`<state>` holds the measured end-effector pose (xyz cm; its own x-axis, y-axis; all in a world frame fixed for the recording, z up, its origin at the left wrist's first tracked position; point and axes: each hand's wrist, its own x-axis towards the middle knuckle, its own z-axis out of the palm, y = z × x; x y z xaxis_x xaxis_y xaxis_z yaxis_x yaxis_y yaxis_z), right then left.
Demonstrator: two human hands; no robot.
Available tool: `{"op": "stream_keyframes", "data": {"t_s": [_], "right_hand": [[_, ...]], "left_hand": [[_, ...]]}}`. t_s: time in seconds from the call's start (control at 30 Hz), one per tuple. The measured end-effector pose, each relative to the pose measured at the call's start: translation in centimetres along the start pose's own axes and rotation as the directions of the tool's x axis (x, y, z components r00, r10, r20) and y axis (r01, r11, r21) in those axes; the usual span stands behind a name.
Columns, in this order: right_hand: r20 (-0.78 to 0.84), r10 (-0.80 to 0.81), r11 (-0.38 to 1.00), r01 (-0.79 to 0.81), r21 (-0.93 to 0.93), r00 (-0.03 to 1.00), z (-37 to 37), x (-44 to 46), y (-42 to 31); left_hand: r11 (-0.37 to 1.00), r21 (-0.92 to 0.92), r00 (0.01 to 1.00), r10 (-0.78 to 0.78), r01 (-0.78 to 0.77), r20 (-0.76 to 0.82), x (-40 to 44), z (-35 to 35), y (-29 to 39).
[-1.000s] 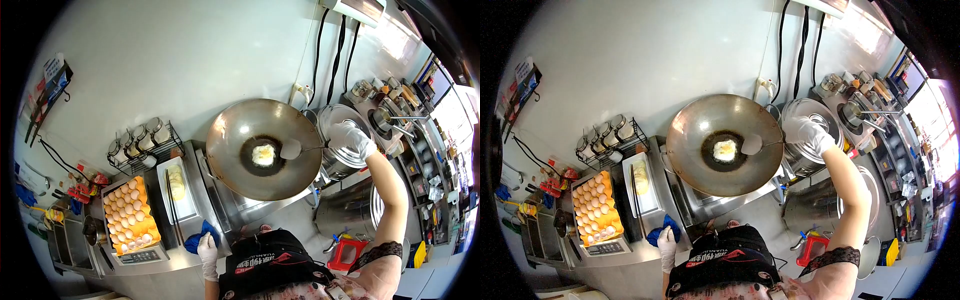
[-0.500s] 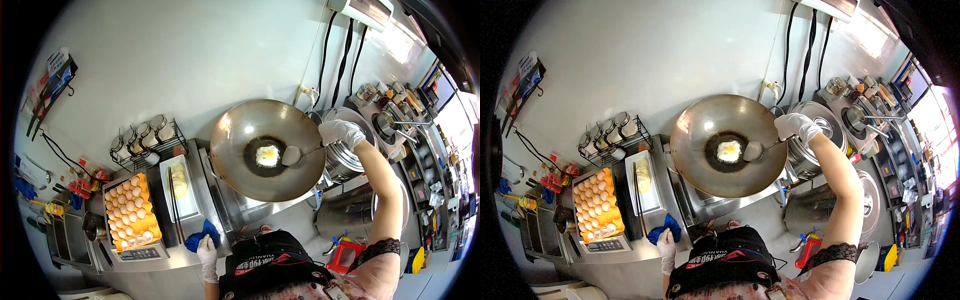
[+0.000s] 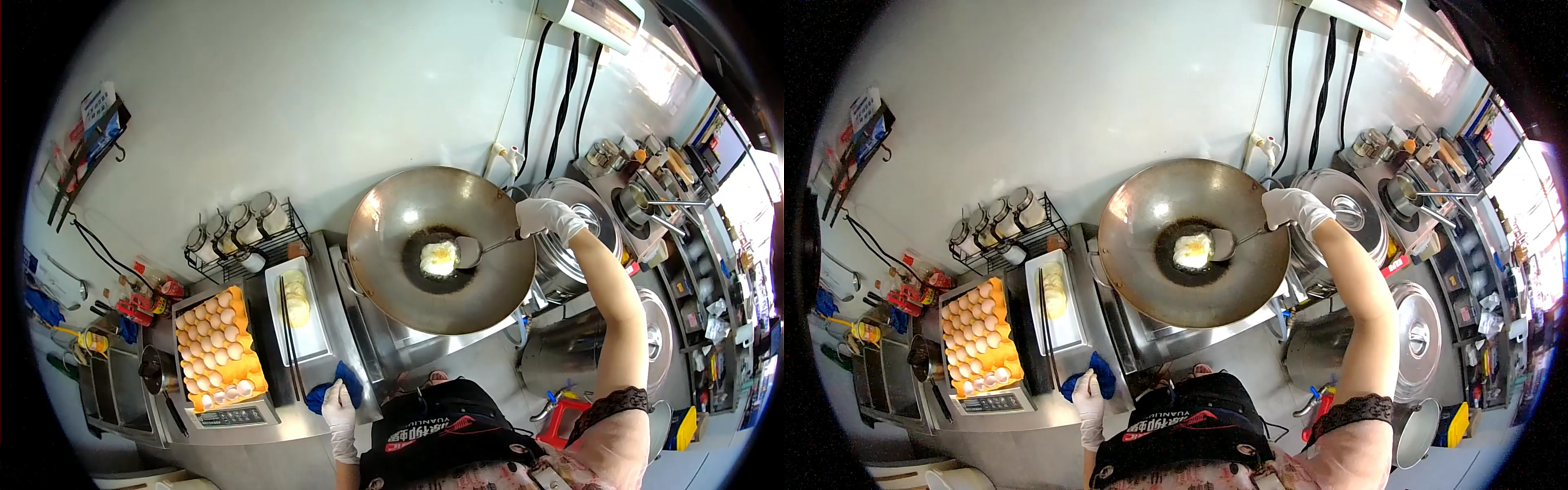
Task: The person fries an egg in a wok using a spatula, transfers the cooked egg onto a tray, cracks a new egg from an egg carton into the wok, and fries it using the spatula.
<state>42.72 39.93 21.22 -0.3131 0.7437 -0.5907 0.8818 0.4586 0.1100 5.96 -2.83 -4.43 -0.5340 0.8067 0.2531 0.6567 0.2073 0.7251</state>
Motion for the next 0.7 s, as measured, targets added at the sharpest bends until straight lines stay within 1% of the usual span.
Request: {"op": "stream_keyframes", "data": {"t_s": [0.07,0.13,0.17,0.23,0.27,0.33,0.37,0.43,0.6,0.7], "right_hand": [[-0.004,-0.016,1.000,0.016,-0.016,1.000,0.1,0.3,0.1],[-0.115,-0.073,0.995,0.063,-0.083,0.991,0.0,-0.1,-0.3],[-0.115,-0.072,0.995,0.063,-0.083,0.991,0.2,-0.1,-0.4],[-0.250,-0.078,0.990,0.045,-0.136,0.965,0.5,-0.2,-0.7],[-0.250,-0.077,0.990,0.044,-0.135,0.965,0.5,-0.5,-1.1],[-0.300,-0.050,0.979,-0.013,-0.203,0.953,0.4,-1.1,-1.8],[-0.301,-0.048,0.979,-0.014,-0.202,0.952,0.5,-1.2,-1.8],[-0.256,0.009,0.967,-0.073,-0.242,0.967,0.4,-1.4,-1.9],[-0.239,0.041,0.972,-0.094,-0.214,0.970,0.1,-4.4,-1.5],[-0.205,0.070,0.973,-0.112,-0.203,0.976,1.2,-3.9,0.2]], "left_hand": [[1.000,-0.005,1.000,0.000,0.000,0.000,0.0,0.0,0.0],[1.000,0.006,1.000,-0.003,0.003,0.006,-0.3,0.1,-0.2],[1.000,0.006,1.000,-0.002,0.002,0.006,-0.4,0.2,-0.4],[1.000,0.014,1.000,0.010,-0.010,0.012,-0.5,0.3,-0.7],[1.000,0.014,1.000,0.011,-0.011,0.013,-0.5,0.4,-0.6],[0.999,0.025,0.999,0.021,-0.022,0.027,-0.4,0.4,-0.4],[0.999,0.025,0.999,0.023,-0.023,0.027,-0.3,0.5,-0.4],[0.998,0.034,0.998,0.059,-0.060,0.028,-0.1,0.6,-0.4],[0.998,0.011,0.997,0.064,-0.064,0.035,0.4,0.6,0.3],[0.998,-0.008,0.997,0.066,-0.066,0.050,0.4,0.7,0.3]]}}
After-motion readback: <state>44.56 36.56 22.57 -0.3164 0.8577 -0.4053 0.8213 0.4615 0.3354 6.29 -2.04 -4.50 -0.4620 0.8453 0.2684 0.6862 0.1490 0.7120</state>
